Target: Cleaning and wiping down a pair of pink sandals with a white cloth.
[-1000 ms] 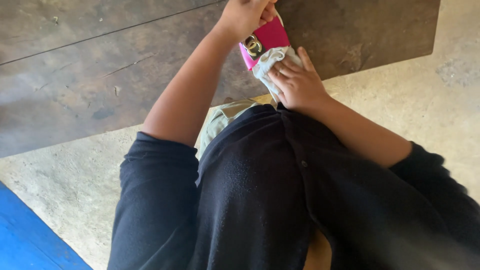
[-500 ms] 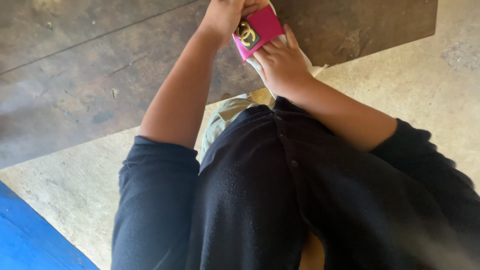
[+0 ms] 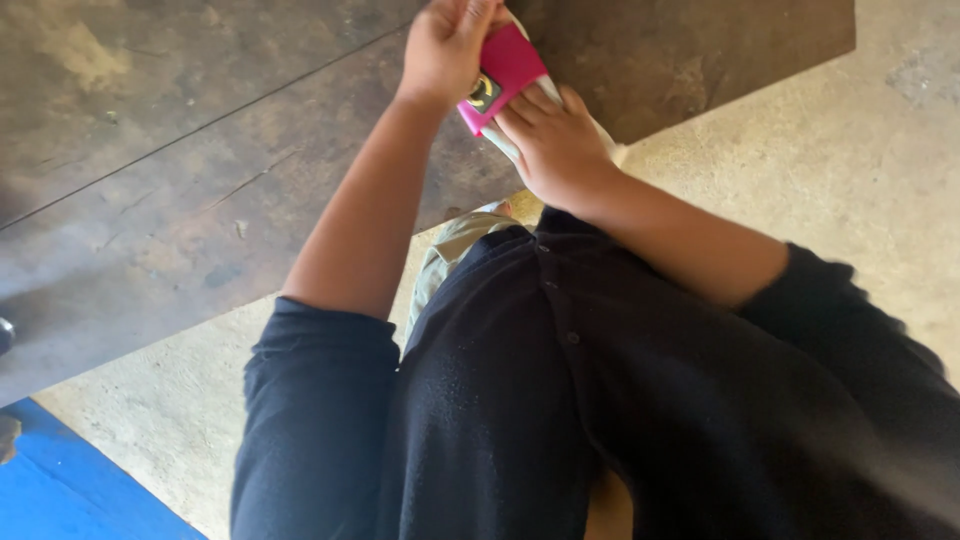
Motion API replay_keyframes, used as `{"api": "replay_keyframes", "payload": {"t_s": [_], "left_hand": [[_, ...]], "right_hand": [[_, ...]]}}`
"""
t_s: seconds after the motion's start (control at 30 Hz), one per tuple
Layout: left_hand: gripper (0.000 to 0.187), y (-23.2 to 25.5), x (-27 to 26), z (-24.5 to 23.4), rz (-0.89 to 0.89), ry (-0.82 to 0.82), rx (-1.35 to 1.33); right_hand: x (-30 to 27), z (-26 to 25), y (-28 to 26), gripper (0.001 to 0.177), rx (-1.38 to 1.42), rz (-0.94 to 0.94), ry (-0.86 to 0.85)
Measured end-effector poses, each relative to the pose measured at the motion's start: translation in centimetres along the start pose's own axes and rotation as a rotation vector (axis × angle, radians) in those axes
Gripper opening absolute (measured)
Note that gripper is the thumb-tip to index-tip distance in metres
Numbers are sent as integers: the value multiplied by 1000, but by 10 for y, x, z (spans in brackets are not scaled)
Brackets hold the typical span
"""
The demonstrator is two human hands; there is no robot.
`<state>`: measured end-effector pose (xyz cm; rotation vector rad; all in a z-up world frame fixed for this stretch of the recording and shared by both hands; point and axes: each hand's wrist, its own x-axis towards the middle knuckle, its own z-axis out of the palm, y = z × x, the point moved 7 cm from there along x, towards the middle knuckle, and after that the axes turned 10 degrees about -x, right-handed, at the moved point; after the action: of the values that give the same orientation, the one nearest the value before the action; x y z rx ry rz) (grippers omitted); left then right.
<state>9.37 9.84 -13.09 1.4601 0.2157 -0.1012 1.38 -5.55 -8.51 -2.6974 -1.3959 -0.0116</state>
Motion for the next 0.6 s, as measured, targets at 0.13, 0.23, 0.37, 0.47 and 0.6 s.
{"api": "replay_keyframes", "payload": {"t_s": [0.13, 0.23, 0.37, 0.47, 0.6], "left_hand": [[39, 13, -3, -1, 136, 54, -91], [41, 17, -7, 0, 127, 77, 51], [43, 11, -4, -1, 68, 62, 148], [41, 11, -9, -3, 45, 93, 199], [32, 17, -31, -10, 130, 59, 67]], "right_hand": [[-29, 4, -5, 61, 31, -37, -66], [-6, 10, -1, 52, -77, -49, -147], [25, 10, 6, 44, 31, 10, -82], [23, 9, 0, 43, 81, 5, -25], [19, 7, -12, 53, 350, 111, -145]]}}
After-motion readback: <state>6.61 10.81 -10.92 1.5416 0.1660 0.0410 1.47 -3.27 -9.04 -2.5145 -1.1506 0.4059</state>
